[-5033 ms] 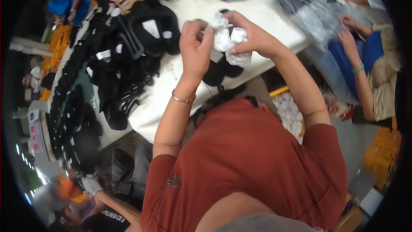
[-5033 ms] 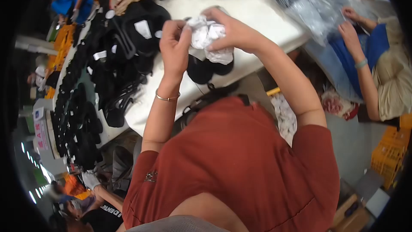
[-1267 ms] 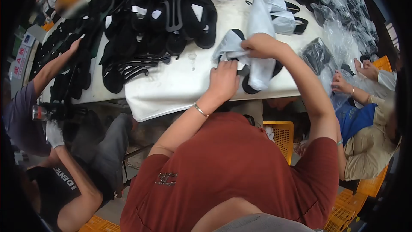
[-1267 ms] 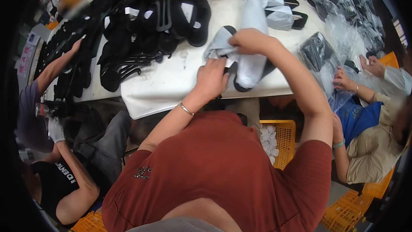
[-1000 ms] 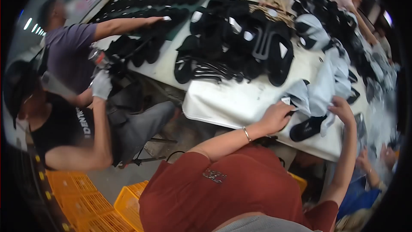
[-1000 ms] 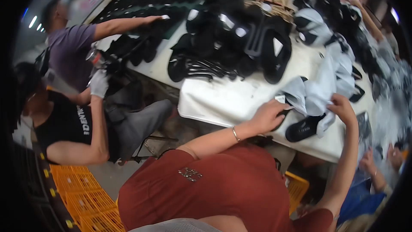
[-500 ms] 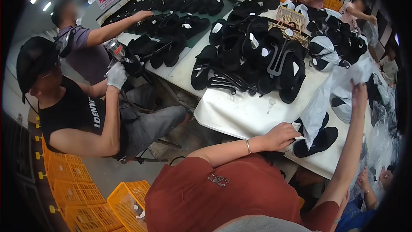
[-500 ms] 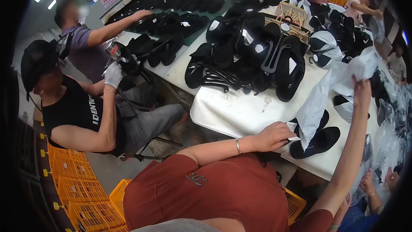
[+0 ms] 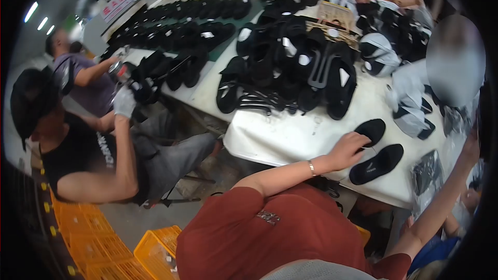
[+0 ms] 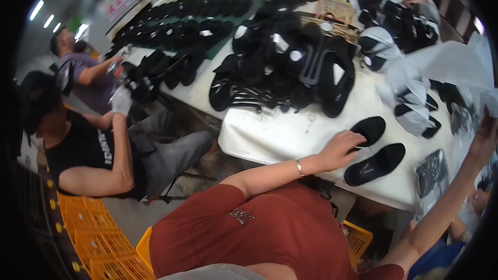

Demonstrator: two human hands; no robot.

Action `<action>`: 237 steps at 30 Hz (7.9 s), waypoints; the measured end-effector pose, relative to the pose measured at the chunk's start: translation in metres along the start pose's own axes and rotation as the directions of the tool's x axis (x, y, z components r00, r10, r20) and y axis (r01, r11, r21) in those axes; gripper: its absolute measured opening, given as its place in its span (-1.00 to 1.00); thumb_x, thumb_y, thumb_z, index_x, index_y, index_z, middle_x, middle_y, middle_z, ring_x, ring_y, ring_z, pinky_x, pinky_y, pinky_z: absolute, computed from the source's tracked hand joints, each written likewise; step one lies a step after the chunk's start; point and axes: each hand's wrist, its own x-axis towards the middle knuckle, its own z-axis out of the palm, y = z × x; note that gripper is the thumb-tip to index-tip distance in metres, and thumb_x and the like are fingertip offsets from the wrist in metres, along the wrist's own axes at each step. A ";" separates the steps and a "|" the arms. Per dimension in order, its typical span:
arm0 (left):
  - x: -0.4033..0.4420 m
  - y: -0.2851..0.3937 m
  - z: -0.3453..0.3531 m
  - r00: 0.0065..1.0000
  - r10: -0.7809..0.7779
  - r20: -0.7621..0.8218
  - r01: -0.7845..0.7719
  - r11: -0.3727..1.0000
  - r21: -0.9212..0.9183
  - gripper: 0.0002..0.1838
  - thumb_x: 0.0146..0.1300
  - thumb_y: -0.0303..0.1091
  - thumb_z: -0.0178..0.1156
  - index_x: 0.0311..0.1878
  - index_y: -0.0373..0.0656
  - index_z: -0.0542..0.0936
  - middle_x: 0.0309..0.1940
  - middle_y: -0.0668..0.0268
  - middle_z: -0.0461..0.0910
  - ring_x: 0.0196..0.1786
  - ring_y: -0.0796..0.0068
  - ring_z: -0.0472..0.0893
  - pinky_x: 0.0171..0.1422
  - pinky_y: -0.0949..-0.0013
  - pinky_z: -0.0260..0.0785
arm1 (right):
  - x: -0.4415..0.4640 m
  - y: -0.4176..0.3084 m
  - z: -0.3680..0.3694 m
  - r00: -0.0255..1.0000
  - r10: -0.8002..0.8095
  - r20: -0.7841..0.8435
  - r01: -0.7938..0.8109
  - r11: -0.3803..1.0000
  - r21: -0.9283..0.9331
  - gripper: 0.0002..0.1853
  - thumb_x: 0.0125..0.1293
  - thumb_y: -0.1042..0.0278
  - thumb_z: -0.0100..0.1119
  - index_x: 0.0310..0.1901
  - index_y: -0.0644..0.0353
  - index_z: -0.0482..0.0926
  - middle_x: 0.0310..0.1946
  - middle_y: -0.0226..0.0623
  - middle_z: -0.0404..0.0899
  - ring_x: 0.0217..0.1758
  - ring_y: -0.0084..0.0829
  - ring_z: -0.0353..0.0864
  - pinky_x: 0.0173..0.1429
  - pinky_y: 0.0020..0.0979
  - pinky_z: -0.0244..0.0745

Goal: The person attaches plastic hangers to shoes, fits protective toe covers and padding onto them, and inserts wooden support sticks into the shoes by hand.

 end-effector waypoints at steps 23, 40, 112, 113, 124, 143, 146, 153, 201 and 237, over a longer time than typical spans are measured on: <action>-0.040 -0.032 -0.028 0.833 -0.537 0.134 0.546 0.758 -0.358 -0.55 0.68 -0.19 -0.13 0.26 -0.38 0.56 0.19 0.10 0.62 0.28 0.30 0.58 0.47 0.25 0.34 | -0.253 -0.009 -0.196 0.728 -0.218 -0.649 -0.059 0.924 -0.377 -0.68 0.38 0.47 0.31 0.13 0.20 0.53 0.00 -0.31 0.65 0.00 -0.40 0.67 -0.01 -0.35 0.60; -0.040 -0.025 -0.020 0.865 -0.489 0.108 0.501 0.848 -0.171 -0.61 0.63 -0.32 -0.10 0.25 -0.38 0.57 0.13 0.07 0.63 0.21 0.30 0.59 0.38 0.29 0.36 | -0.101 -0.051 -0.282 0.889 -0.442 0.116 -0.033 -0.316 -0.948 -0.73 0.22 0.41 0.29 -0.06 0.28 0.58 -0.02 -0.08 0.56 0.06 -0.02 0.58 0.11 -0.08 0.55; -0.031 0.033 -0.013 0.872 -0.321 0.370 0.336 0.942 0.026 -0.02 0.27 -0.02 0.39 0.58 -0.34 0.14 0.54 -0.31 0.12 0.60 -0.26 0.14 0.65 -0.02 0.03 | -0.385 0.098 -0.042 0.894 0.378 -0.240 -0.428 0.565 -0.706 -0.58 0.59 0.28 0.05 0.32 0.39 0.50 0.22 -0.06 0.59 0.21 -0.33 0.62 0.35 -0.39 0.45; -0.029 0.038 -0.011 0.866 -0.308 0.394 0.298 0.950 0.089 -0.04 0.24 -0.01 0.42 0.55 -0.33 0.21 0.52 -0.32 0.15 0.58 -0.30 0.17 0.63 -0.04 0.07 | -0.385 0.104 -0.044 0.893 0.380 -0.240 -0.430 0.566 -0.703 -0.58 0.59 0.28 0.05 0.32 0.39 0.50 0.22 -0.06 0.59 0.21 -0.33 0.62 0.35 -0.39 0.45; 0.020 0.052 0.013 0.788 -0.389 0.477 0.250 0.910 0.330 -0.37 0.07 0.14 0.42 -0.11 -0.34 0.74 0.34 -0.17 0.42 0.58 -0.24 0.17 0.44 -0.20 0.25 | -0.390 0.157 0.000 0.903 0.267 -0.336 -0.428 0.615 -0.662 -0.29 0.64 0.11 -0.07 0.60 0.40 0.02 0.65 0.06 0.00 0.71 -0.14 -0.05 0.71 -0.25 -0.19; 0.041 0.026 0.072 0.845 -0.367 0.389 0.089 0.814 0.575 -0.61 0.10 -0.02 0.37 -0.17 -0.13 0.82 -0.06 0.08 0.69 0.41 -0.08 0.32 0.26 -0.49 0.29 | -0.388 0.164 0.012 0.907 0.264 -0.328 -0.421 0.550 -0.722 -0.24 0.68 -0.09 -0.29 0.60 0.41 -0.05 0.68 0.08 -0.18 0.74 -0.11 -0.17 0.74 -0.18 -0.24; 0.041 0.029 0.066 0.859 -0.335 0.387 0.092 0.845 0.526 -0.71 0.03 -0.19 0.34 -0.31 -0.23 0.79 -0.14 0.00 0.68 0.41 -0.14 0.36 0.16 -0.46 0.33 | -0.386 0.163 0.010 0.892 0.280 -0.354 -0.451 0.554 -0.700 -0.21 0.67 -0.12 -0.29 0.61 0.40 -0.07 0.68 0.08 -0.21 0.75 -0.11 -0.21 0.74 -0.19 -0.25; 0.036 0.000 0.048 0.830 -0.423 0.362 0.279 0.879 0.387 -0.65 -0.01 -0.13 0.36 -0.30 -0.25 0.79 -0.10 0.02 0.73 0.43 -0.03 0.44 0.23 -0.06 0.52 | -0.393 0.141 0.023 0.949 0.281 -0.140 -0.258 0.447 -0.857 -0.32 0.70 0.01 -0.28 0.61 0.35 0.03 0.68 0.14 -0.25 0.77 -0.08 -0.30 0.72 -0.12 -0.32; 0.162 -0.146 -0.328 0.805 -0.069 -0.589 0.554 0.440 0.706 -0.41 0.41 0.13 0.18 0.16 -0.26 0.63 0.31 -0.15 0.46 0.36 -0.17 0.48 0.40 -0.12 0.36 | -0.395 0.168 -0.018 0.872 0.219 0.438 0.426 0.102 -0.899 -0.65 0.16 0.44 0.21 0.01 0.22 0.67 0.15 -0.11 0.62 0.20 -0.09 0.59 0.26 -0.08 0.45; 0.059 -0.079 0.055 0.855 -0.265 0.446 0.050 0.898 0.437 -0.47 0.41 -0.20 0.19 0.39 -0.17 0.50 0.54 0.05 0.30 0.63 0.09 0.19 0.66 -0.24 -0.19 | -0.097 0.242 -0.160 0.965 0.111 0.239 0.233 0.063 -0.970 -0.68 0.30 0.40 0.12 0.07 0.14 0.65 -0.02 -0.10 0.71 0.01 0.03 0.67 0.16 -0.08 0.56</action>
